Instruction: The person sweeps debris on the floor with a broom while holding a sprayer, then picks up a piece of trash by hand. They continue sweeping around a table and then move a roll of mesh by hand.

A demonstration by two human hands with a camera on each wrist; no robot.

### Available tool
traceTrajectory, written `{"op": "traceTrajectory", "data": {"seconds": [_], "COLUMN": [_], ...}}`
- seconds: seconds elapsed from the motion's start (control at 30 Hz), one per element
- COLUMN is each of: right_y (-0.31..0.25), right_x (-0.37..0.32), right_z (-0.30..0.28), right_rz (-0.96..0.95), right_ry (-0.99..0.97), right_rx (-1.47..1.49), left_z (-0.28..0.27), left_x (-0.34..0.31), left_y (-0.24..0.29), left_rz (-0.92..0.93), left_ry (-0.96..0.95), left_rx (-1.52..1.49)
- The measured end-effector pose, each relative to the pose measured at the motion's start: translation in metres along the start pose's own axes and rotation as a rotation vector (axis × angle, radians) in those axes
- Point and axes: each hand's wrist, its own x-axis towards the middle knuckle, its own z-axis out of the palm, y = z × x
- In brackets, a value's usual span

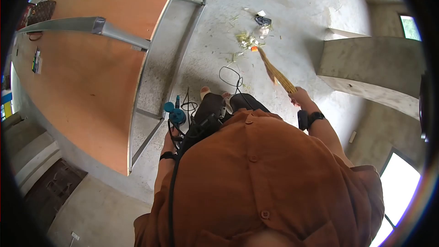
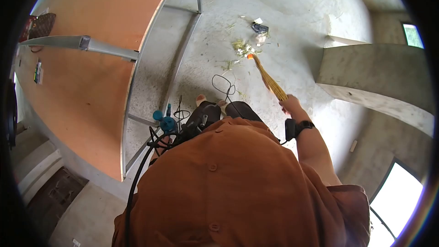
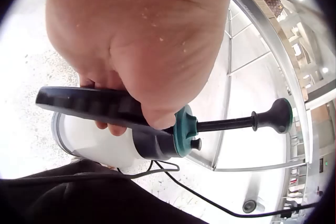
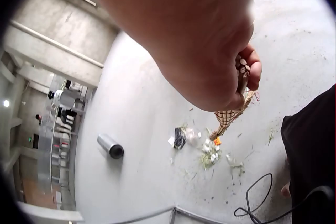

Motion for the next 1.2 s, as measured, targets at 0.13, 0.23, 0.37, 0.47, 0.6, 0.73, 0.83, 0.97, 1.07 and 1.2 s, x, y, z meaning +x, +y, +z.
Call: {"op": "traceTrajectory", "data": {"seconds": [0.13, 0.23, 0.37, 0.47, 0.6, 0.73, 0.83, 0.97, 1.07, 1.2], "right_y": [-0.087, -0.157, -0.225, -0.269, -0.318, -0.339, -0.343, -0.332, -0.33, -0.342], "right_x": [0.0, -0.012, 0.003, 0.016, 0.021, 0.037, 0.054, 0.103, 0.129, 0.17], "right_z": [0.033, 0.057, 0.099, 0.138, 0.198, 0.257, 0.289, 0.337, 0.347, 0.337], "right_rz": [-0.175, -0.201, -0.276, -0.305, -0.345, -0.4, -0.431, -0.546, -0.555, -0.591], "right_ry": [-0.025, -0.112, -0.275, -0.38, -0.502, -0.584, -0.623, -0.587, -0.565, -0.35], "right_rx": [-0.043, -0.041, 0.039, 0.045, -0.038, -0.137, -0.134, -0.317, -0.354, -0.41], "left_z": [-0.013, -0.026, -0.043, -0.046, -0.032, -0.034, -0.028, -0.028, -0.019, 0.0], "left_x": [0.018, 0.025, 0.038, 0.039, 0.006, -0.009, -0.048, -0.069, -0.088, -0.081], "left_y": [-0.002, -0.006, -0.02, -0.029, 0.001, -0.02, 0.043, -0.004, 0.048, 0.094], "left_rz": [0.023, 0.04, 0.066, 0.083, -0.011, -0.169, -0.261, -0.197, -0.43, -0.494], "left_ry": [-0.017, -0.036, -0.061, -0.064, 0.124, 0.197, 0.179, 0.253, 0.098, 0.065], "left_rx": [0.094, 0.171, 0.253, 0.311, 0.011, -0.195, 0.048, -0.289, 0.279, 0.502]}}
